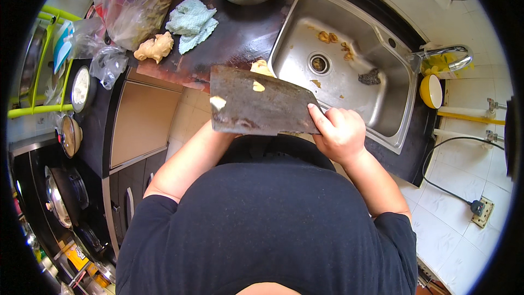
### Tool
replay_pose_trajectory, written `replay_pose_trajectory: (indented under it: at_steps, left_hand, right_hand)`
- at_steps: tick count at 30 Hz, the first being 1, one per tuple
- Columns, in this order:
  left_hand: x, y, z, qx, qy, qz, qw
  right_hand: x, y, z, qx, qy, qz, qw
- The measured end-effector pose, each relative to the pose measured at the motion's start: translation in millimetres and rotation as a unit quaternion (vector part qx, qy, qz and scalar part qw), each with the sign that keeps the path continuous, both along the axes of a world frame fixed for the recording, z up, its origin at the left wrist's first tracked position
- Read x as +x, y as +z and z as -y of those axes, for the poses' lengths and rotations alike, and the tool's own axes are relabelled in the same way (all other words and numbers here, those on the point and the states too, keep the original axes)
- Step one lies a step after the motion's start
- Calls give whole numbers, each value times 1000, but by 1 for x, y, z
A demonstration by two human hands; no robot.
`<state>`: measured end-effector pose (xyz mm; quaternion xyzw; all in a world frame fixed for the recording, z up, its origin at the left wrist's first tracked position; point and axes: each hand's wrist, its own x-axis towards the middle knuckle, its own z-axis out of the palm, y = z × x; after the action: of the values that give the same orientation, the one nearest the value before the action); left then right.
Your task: The person prepares ginger by washing it, peeling it with a knife and a peeler, and slicing it into small pieces on a cutting board. They then scoop cooked green beans from a pot on the stove into a metal bowl using a slotted spoon.
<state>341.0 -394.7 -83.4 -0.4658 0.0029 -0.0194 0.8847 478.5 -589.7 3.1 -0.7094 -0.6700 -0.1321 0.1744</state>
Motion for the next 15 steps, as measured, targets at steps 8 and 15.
replay_pose_trajectory:
  at_steps: [8,15]
  left_hand:
    - [19,-7,18,-889,-59,126,437]
    - [18,19,20,-845,-125,28,-519]
  right_hand:
    - [1,6,14,-4,-24,21,999]
    - [4,7,19,5,-28,49,998]
